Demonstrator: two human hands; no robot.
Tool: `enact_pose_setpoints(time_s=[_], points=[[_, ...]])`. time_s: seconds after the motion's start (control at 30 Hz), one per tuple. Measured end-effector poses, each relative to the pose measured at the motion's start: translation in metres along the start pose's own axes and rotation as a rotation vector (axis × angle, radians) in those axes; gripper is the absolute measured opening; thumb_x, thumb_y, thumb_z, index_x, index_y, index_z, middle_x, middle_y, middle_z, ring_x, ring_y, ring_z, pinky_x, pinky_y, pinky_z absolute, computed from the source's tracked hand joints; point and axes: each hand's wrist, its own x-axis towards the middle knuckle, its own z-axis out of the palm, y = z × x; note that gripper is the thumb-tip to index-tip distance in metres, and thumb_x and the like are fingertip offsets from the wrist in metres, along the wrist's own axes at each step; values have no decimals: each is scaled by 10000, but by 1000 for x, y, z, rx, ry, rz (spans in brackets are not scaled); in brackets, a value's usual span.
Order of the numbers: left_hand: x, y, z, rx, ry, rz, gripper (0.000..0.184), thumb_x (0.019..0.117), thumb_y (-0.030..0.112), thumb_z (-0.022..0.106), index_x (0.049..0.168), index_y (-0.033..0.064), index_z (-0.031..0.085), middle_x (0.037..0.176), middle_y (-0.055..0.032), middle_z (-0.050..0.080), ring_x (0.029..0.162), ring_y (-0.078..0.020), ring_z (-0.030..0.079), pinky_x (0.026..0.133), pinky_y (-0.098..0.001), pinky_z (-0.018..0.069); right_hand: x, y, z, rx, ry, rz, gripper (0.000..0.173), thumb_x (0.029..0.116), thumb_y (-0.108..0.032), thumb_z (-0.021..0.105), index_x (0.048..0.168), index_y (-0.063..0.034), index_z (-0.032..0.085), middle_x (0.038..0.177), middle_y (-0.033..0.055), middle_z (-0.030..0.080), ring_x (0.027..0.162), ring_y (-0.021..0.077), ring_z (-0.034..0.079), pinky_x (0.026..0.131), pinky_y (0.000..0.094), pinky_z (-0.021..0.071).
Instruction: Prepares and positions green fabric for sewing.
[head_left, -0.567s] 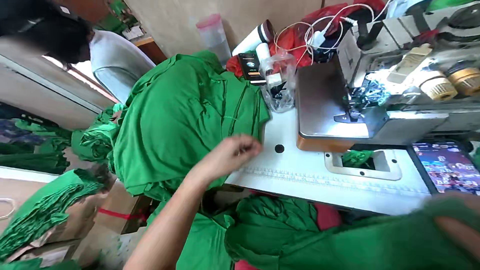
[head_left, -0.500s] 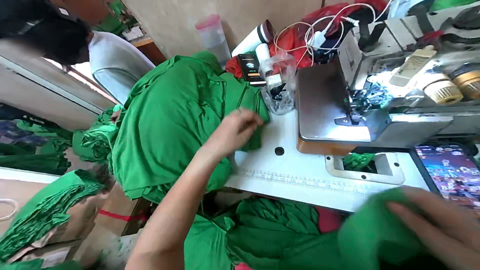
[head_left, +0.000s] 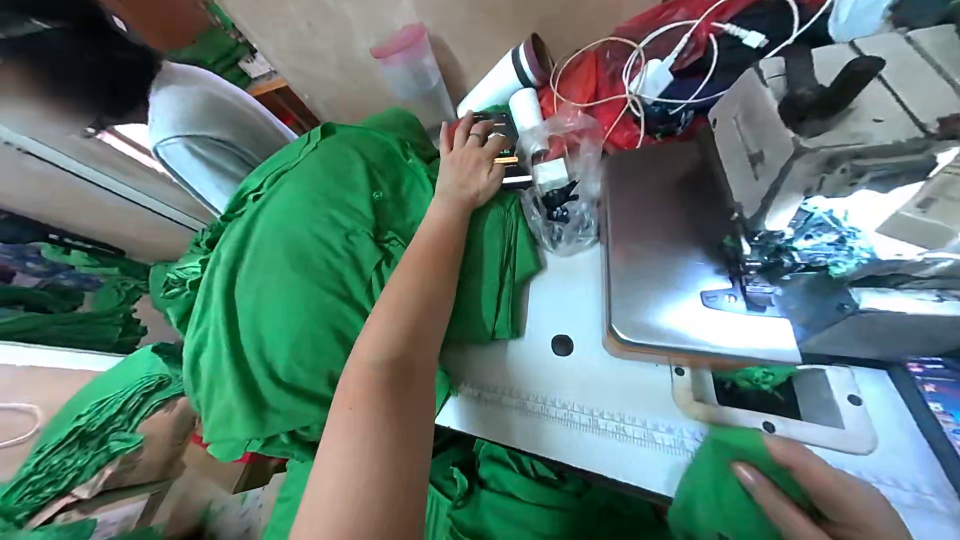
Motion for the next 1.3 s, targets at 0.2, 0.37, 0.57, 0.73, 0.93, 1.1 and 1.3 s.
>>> enact_pose_setpoints(time_s=[0.2, 0.37, 0.57, 0.73, 0.93, 1.1, 1.3], points=[[2, 3, 1, 56, -83, -8, 481, 1008, 262, 325, 1368, 245, 645, 1642, -103, 364, 1566, -403, 155, 1188, -721, 22, -1, -1, 0, 15, 10, 5, 215, 1036, -111, 531, 1091, 73, 625, 955, 185, 704, 931, 43, 661, 867, 168, 514], [1, 5, -1, 62, -130, -36, 494, 1022, 266, 310, 1379, 253, 651, 1664, -85, 329, 1571, -414, 114, 1174, -739, 0, -2, 1, 1, 22, 13, -6, 216, 1041, -114, 533, 1119, 68, 619, 968, 191, 705, 940, 50, 664, 870, 177, 519], [-1, 1, 2, 10, -16, -44, 529, 985, 267, 321, 1451, 204, 564, 1644, -142, 344, 1560, -402, 176, 1191, -703, 51, -3, 1, 2, 31, 24, -10, 201, 1042, -117, 533, 1118, 52, 610, 961, 172, 701, 929, 36, 658, 856, 167, 517], [0, 2, 2, -18, -21, -81, 529, 977, 250, 340, 1458, 171, 546, 1635, -140, 357, 1558, -386, 195, 1204, -672, 98, -2, 1, 2, 37, 32, -10, 192, 1036, -107, 542, 1116, 52, 616, 963, 167, 706, 935, 30, 659, 865, 161, 515], [1, 0, 2, -61, -2, -86, 514, 967, 214, 372, 1443, 136, 550, 1601, -145, 411, 1539, -377, 253, 1209, -639, 140, -3, 3, 2, 40, 32, -11, 190, 1031, -110, 549, 1108, 52, 611, 954, 162, 704, 927, 25, 658, 854, 160, 517], [2, 1, 1, -100, 37, -132, 450, 964, 170, 416, 1373, 74, 577, 1537, -185, 473, 1501, -375, 333, 1207, -607, 199, -3, 2, 2, 46, 30, -13, 193, 1028, -111, 551, 1118, 50, 610, 971, 155, 704, 941, 13, 651, 869, 151, 509], [1, 5, -5, -151, 50, -184, 384, 952, 83, 514, 1318, -12, 579, 1451, -276, 511, 1422, -433, 424, 1171, -612, 288, -2, 2, 2, 88, 28, -8, 175, 1038, -121, 554, 1131, 17, 607, 992, 112, 704, 959, -19, 643, 874, 147, 513]])
